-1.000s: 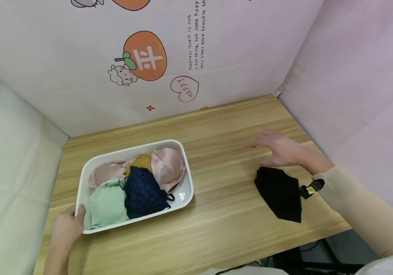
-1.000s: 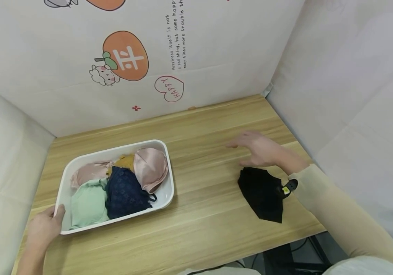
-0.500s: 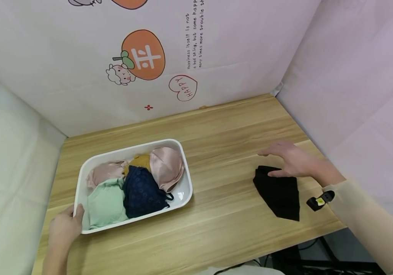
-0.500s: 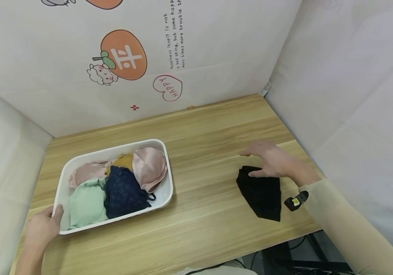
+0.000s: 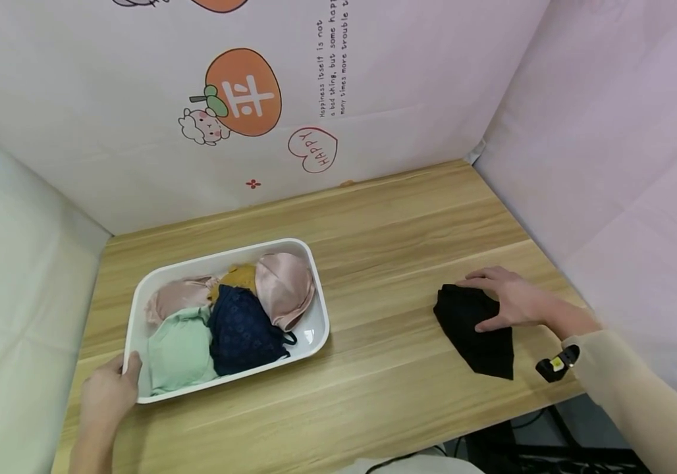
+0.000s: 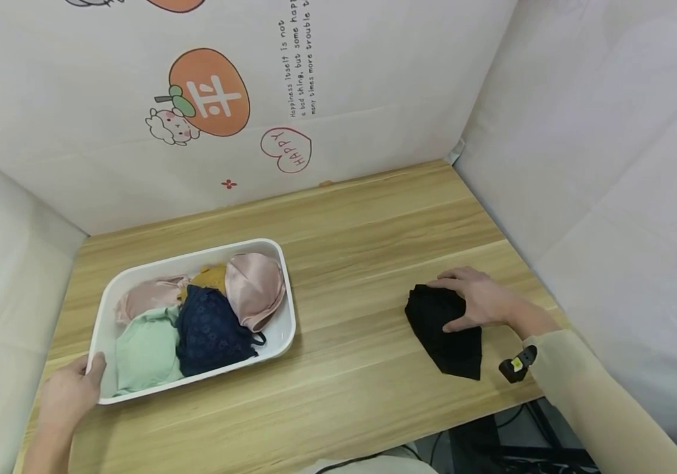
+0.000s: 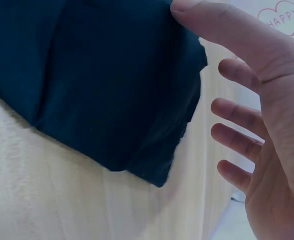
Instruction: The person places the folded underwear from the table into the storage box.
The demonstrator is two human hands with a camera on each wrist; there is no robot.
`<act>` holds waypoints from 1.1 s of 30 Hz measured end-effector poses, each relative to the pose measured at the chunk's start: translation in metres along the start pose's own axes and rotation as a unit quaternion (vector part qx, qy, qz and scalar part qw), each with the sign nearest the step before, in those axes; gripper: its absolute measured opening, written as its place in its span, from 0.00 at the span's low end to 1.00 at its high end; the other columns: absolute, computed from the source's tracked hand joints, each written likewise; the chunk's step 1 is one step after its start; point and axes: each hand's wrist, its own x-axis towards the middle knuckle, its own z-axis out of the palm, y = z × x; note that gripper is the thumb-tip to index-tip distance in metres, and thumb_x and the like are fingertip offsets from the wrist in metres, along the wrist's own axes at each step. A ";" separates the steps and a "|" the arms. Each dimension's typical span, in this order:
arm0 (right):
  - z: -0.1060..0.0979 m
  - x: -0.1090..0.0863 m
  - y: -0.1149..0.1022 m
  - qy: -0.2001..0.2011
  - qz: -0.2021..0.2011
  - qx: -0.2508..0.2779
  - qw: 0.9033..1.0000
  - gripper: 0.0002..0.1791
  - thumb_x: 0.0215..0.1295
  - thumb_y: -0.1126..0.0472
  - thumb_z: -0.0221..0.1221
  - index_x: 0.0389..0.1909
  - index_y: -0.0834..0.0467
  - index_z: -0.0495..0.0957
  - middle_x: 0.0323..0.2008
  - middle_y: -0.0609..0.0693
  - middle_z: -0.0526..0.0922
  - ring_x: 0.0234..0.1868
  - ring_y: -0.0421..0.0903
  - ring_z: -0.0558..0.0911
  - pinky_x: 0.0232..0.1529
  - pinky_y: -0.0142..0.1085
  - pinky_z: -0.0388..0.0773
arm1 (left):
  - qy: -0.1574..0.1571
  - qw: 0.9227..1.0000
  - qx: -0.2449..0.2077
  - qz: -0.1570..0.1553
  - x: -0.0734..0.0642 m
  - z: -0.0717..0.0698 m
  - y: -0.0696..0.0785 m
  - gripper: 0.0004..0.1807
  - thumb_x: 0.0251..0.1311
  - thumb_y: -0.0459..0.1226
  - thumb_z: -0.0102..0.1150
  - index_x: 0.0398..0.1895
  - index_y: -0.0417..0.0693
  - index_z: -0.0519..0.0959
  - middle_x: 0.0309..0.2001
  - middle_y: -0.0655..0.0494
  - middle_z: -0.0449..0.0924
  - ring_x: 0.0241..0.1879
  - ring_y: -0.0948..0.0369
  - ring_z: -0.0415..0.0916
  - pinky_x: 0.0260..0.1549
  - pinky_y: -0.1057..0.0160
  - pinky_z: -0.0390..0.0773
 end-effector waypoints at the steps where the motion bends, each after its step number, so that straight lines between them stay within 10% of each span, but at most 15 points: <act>1: 0.001 -0.001 0.000 -0.001 0.000 0.005 1.000 0.49 0.37 0.30 0.67 0.64 0.45 0.68 0.62 0.54 0.69 0.61 0.57 0.67 0.53 0.56 0.69 | 0.000 1.000 0.000 0.000 0.000 0.000 0.000 0.27 0.69 0.47 0.33 0.47 0.37 0.78 0.47 0.29 0.76 0.44 0.27 0.70 0.36 0.40 0.70; 18: 0.014 -0.017 0.006 -0.032 0.012 0.005 0.999 0.52 0.34 0.30 0.69 0.64 0.46 0.68 0.60 0.53 0.69 0.58 0.55 0.70 0.51 0.53 0.71 | 0.002 1.000 -0.001 -0.001 -0.001 -0.001 0.003 0.27 0.69 0.47 0.34 0.49 0.36 0.76 0.45 0.29 0.77 0.39 0.31 0.73 0.34 0.41 0.70; 33: 0.031 -0.019 0.004 0.046 -0.028 0.007 0.999 0.30 0.43 0.39 0.70 0.49 0.45 0.79 0.44 0.39 0.78 0.48 0.43 0.76 0.47 0.45 0.74 | -0.031 0.999 0.007 -0.023 0.002 -0.003 0.002 0.29 0.70 0.49 0.31 0.52 0.35 0.75 0.43 0.32 0.80 0.34 0.44 0.75 0.27 0.51 0.70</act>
